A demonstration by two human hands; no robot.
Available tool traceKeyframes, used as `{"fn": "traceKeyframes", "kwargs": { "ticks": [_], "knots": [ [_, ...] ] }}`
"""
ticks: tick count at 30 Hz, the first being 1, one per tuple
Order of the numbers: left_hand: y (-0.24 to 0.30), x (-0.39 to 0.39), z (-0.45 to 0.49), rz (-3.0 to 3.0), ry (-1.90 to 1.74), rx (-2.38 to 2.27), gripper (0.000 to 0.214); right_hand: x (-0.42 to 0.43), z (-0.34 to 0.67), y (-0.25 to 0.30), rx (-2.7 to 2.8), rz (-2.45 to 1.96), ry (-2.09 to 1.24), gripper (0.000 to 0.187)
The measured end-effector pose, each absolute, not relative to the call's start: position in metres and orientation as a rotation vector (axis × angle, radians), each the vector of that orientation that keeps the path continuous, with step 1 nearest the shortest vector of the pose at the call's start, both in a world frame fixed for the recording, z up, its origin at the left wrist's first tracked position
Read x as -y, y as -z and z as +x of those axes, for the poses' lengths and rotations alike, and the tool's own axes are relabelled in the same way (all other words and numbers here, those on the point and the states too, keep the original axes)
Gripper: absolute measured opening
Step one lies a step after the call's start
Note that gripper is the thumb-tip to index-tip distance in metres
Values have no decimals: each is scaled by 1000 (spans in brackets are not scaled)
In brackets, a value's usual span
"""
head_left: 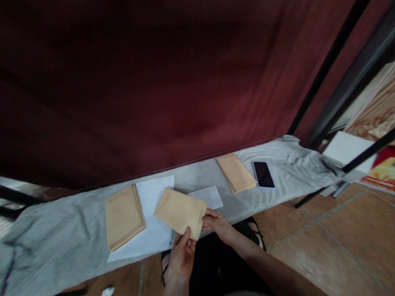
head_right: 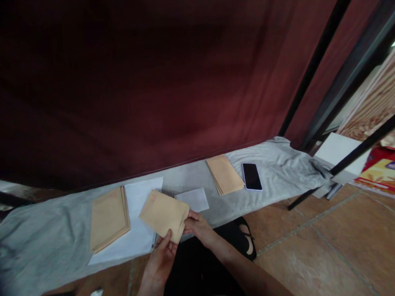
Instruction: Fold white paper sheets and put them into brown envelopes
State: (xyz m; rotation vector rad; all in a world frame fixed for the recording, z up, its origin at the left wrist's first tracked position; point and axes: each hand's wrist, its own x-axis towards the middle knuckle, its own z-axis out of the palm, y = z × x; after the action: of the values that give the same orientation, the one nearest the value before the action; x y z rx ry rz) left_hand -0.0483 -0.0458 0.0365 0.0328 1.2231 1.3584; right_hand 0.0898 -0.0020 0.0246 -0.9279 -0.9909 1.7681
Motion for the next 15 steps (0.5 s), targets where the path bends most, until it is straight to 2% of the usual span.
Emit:
{"fn": "traceKeyframes", "kwargs": {
  "ticks": [4,7,10,12,15],
  "knots": [
    [-40,54,-40,1,-1313,-1222,24,0,91,-30,997,-925,-1723,48],
    [-40,67,-31,201,-1109,-1273,18,-2,96,-36,1162,-976,-1542,40],
    [-44,82,-29,727,-937,-1420,25,-3,113,-44,1388,-1058,-1340,36],
    [-51,86,-35,1229,-1036,-1577,27,0,127,-52,1532,-1054,-1280,35],
    [-63,81,-49,2045,-1124,-1761,61,6,145,-65,1661,-999,-1309,35]
  ]
}}
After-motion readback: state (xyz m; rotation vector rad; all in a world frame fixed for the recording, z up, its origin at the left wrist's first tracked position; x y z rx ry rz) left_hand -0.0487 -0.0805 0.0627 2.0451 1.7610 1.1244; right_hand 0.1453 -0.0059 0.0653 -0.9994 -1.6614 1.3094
